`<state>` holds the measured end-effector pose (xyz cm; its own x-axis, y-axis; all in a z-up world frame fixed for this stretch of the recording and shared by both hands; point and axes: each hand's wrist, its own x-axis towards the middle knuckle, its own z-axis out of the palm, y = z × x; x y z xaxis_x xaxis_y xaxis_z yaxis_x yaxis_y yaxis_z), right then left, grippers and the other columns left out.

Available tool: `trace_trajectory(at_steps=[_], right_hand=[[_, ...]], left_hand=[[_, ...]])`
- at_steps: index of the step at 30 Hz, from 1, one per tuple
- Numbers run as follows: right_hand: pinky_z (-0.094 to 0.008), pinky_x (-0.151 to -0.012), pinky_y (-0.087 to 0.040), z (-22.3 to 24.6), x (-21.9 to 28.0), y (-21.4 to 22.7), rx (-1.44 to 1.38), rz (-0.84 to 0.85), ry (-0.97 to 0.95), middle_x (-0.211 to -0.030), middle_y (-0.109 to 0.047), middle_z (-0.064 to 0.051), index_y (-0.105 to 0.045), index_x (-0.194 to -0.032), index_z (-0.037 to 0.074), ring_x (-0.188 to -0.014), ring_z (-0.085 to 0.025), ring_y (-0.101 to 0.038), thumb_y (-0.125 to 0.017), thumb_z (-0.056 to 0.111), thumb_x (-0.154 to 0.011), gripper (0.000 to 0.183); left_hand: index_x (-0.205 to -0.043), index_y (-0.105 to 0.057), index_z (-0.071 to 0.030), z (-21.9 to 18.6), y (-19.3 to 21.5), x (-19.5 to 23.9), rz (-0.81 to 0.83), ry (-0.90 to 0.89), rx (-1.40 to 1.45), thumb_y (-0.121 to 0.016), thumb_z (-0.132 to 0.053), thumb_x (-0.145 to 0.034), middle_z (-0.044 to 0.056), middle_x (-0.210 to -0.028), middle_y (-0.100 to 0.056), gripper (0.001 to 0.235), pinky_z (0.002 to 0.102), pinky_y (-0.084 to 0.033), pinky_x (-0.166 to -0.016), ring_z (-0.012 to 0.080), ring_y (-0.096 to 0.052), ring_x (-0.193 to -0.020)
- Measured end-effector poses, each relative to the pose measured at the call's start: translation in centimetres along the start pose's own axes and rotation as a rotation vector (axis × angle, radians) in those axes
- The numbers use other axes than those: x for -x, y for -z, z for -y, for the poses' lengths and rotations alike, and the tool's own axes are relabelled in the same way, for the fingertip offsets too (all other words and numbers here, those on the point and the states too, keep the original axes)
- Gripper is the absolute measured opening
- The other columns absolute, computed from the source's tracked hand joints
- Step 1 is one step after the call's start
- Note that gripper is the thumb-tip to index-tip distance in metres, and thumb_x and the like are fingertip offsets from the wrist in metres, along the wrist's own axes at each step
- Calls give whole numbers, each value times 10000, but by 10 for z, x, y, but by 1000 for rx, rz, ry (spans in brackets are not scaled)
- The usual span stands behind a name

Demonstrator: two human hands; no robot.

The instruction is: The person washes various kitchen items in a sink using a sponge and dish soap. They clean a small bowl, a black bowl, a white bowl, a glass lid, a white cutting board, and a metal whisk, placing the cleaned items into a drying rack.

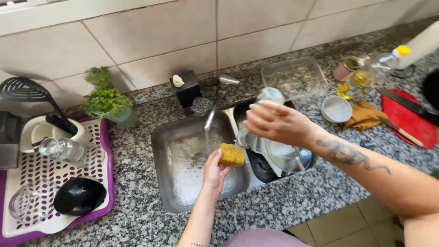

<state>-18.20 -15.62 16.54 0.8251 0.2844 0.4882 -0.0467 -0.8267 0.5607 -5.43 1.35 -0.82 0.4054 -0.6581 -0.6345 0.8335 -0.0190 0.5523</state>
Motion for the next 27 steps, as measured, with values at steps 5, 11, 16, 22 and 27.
trace_trajectory(at_steps=[5,11,16,22,27], right_hand=[[-347,-1100,-328,16,-11,22,114,-20,178,-1064,-587,-33,-587,-948,114,-1121,-182,-530,-544,0,-836,166],[-373,-1062,-318,23,-4,33,180,4,142,-1043,-557,-102,-586,-943,94,-1061,-228,-524,-494,8,-858,152],[-374,-1036,-329,14,-10,41,176,8,132,-963,-560,-77,-593,-865,99,-1018,-221,-529,-557,-2,-847,109],[-387,-1004,-345,-7,-6,35,173,41,54,-904,-551,-70,-599,-828,104,-964,-226,-536,-569,17,-862,99],[-388,-956,-348,-25,20,3,113,74,12,-866,-538,-41,-609,-799,129,-924,-228,-538,-631,33,-812,99]], left_hand=[[-1183,-508,-99,10,-6,18,77,10,-15,-620,-301,-878,168,-1095,-570,382,463,-496,-900,320,-622,-1006],[-1188,-505,-78,14,-1,20,110,15,-3,-627,-287,-874,157,-1072,-551,396,443,-513,-877,304,-628,-981],[-1179,-524,-90,13,-1,13,102,46,6,-644,-283,-863,178,-1101,-542,389,473,-498,-893,339,-613,-1016],[-1136,-554,-106,14,-5,-11,86,67,28,-653,-278,-858,174,-1080,-550,341,468,-506,-879,337,-622,-990],[-1123,-558,-116,-4,-17,-26,50,92,24,-652,-272,-853,166,-1089,-549,325,469,-500,-890,339,-612,-1013]])
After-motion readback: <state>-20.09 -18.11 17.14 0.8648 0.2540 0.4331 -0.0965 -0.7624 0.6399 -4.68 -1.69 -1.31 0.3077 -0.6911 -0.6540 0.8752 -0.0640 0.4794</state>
